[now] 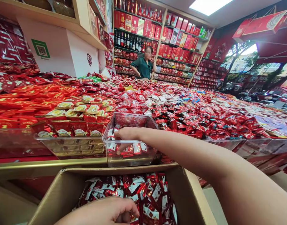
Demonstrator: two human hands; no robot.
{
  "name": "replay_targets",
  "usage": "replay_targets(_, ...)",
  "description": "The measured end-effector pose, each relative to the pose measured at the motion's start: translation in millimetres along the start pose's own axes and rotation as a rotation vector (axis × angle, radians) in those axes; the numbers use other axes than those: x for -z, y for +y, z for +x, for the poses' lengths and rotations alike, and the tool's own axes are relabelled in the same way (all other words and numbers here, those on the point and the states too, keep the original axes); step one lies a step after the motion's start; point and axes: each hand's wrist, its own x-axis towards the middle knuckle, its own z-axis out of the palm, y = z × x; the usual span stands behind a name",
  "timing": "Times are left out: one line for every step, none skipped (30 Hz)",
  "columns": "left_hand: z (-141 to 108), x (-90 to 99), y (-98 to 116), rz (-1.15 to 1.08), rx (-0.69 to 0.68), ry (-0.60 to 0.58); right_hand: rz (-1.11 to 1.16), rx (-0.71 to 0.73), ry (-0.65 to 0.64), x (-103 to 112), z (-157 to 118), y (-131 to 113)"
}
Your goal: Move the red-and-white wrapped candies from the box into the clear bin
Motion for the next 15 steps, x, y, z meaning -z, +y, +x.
replay_targets(0.2,-0.1,0.2,0.001,0.001,-0.002,0.012,-0.004,-0.001,0.6,-0.1,-0.8)
replay_targets(0.5,-0.2,0.1,0.000,0.007,-0.004,0.023,-0.007,-0.003,1.3,0.0,-1.7)
replay_targets(0.9,-0.4,-0.1,-0.004,0.016,-0.008,0.031,-0.009,-0.005,2.0,0.2,-2.7)
replay_targets(1.4,-0.6,-0.4,-0.003,0.022,-0.011,0.036,-0.010,-0.005,2.7,0.4,-3.7)
replay_targets(2.0,-0.8,-0.8,0.002,0.024,-0.018,0.037,-0.013,-0.006,3.2,0.7,-4.4)
replay_targets(2.6,-0.9,-1.3,0.011,0.021,-0.030,0.035,-0.015,-0.007,3.5,1.1,-4.9)
replay_targets(3.2,-1.0,-1.9,0.023,0.016,-0.042,0.034,-0.018,-0.009,3.5,1.4,-5.2)
replay_targets(3.8,-1.2,-2.6,0.038,0.010,-0.054,0.037,-0.023,-0.008,3.5,1.6,-5.3)
replay_targets(4.4,-1.4,-3.4,0.050,0.003,-0.064,0.046,-0.026,-0.004,3.3,1.8,-5.2)
replay_targets(4.9,-1.7,-4.3,0.061,-0.003,-0.070,0.061,-0.028,0.001,3.1,2.0,-5.1)
replay_targets(5.3,-2.0,-5.3,0.068,-0.007,-0.070,0.076,-0.026,0.013,3.0,2.1,-5.1)
replay_targets(5.5,-2.2,-6.1,0.073,-0.011,-0.069,0.088,-0.021,0.026,2.9,2.3,-5.1)
replay_targets(5.6,-2.4,-6.8,0.075,-0.015,-0.069,0.095,-0.016,0.034,3.0,2.5,-5.2)
replay_targets(5.5,-2.5,-7.3,0.074,-0.017,-0.072,0.097,-0.015,0.037,3.1,2.8,-5.3)
replay_targets(5.4,-2.5,-7.5,0.074,-0.017,-0.074,0.098,-0.018,0.033,3.3,3.1,-5.3)
